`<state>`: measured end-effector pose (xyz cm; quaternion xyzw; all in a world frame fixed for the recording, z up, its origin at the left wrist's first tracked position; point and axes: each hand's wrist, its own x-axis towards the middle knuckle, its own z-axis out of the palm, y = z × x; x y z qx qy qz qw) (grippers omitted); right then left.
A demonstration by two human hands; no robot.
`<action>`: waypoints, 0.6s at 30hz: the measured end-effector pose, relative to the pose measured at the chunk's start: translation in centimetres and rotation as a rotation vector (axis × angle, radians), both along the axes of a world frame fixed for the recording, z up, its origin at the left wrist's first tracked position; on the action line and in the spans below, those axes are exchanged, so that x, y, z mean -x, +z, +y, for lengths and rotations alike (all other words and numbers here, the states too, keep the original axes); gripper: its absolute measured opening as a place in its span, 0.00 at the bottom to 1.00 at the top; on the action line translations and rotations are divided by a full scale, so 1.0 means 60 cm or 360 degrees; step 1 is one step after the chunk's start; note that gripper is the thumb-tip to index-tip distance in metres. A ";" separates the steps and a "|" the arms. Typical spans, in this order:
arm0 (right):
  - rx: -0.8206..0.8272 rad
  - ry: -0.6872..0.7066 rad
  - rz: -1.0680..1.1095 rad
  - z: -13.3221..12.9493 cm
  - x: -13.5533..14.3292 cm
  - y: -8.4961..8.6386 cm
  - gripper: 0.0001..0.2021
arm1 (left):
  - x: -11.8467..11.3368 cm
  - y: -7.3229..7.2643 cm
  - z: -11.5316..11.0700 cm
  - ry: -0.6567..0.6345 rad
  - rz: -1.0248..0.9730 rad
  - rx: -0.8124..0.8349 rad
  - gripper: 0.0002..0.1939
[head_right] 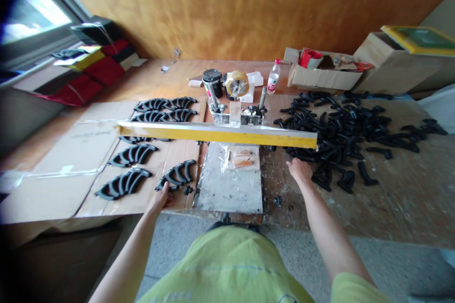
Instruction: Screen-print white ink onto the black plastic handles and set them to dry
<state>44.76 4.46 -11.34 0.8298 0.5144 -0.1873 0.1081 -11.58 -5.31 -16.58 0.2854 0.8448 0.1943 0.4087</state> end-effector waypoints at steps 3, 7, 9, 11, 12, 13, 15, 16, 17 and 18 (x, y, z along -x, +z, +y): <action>-0.0155 0.0130 0.0087 -0.008 0.005 0.033 0.17 | 0.001 0.023 0.028 -0.0085 0.0045 0.0170 0.27; -0.0708 0.0656 0.0569 -0.002 0.085 0.065 0.15 | -0.054 0.120 0.087 -0.0265 -0.0150 -0.0239 0.25; -0.0949 0.0964 0.0703 0.006 0.147 0.062 0.13 | -0.108 0.195 0.123 -0.0341 -0.0403 -0.0730 0.27; -0.1055 0.1174 0.0755 0.012 0.202 0.052 0.13 | -0.166 0.272 0.155 -0.0319 -0.0588 -0.1145 0.27; -0.1063 0.1250 0.0759 0.014 0.223 0.046 0.14 | -0.191 0.305 0.167 -0.0283 -0.0687 -0.1286 0.27; -0.1060 0.1315 0.0747 0.014 0.240 0.041 0.15 | -0.212 0.332 0.176 -0.0275 -0.0787 -0.1376 0.27; -0.1028 0.1425 0.0695 0.012 0.258 0.035 0.16 | -0.241 0.365 0.184 -0.0264 -0.0922 -0.1443 0.27; -0.1004 0.1458 0.0667 0.012 0.260 0.034 0.17 | -0.249 0.372 0.183 -0.0259 -0.0948 -0.1447 0.28; -0.0974 0.1463 0.0643 0.012 0.258 0.036 0.17 | -0.252 0.373 0.179 -0.0249 -0.0950 -0.1448 0.29; -0.0941 0.1450 0.0628 0.013 0.252 0.039 0.18 | -0.252 0.370 0.172 -0.0239 -0.0946 -0.1454 0.30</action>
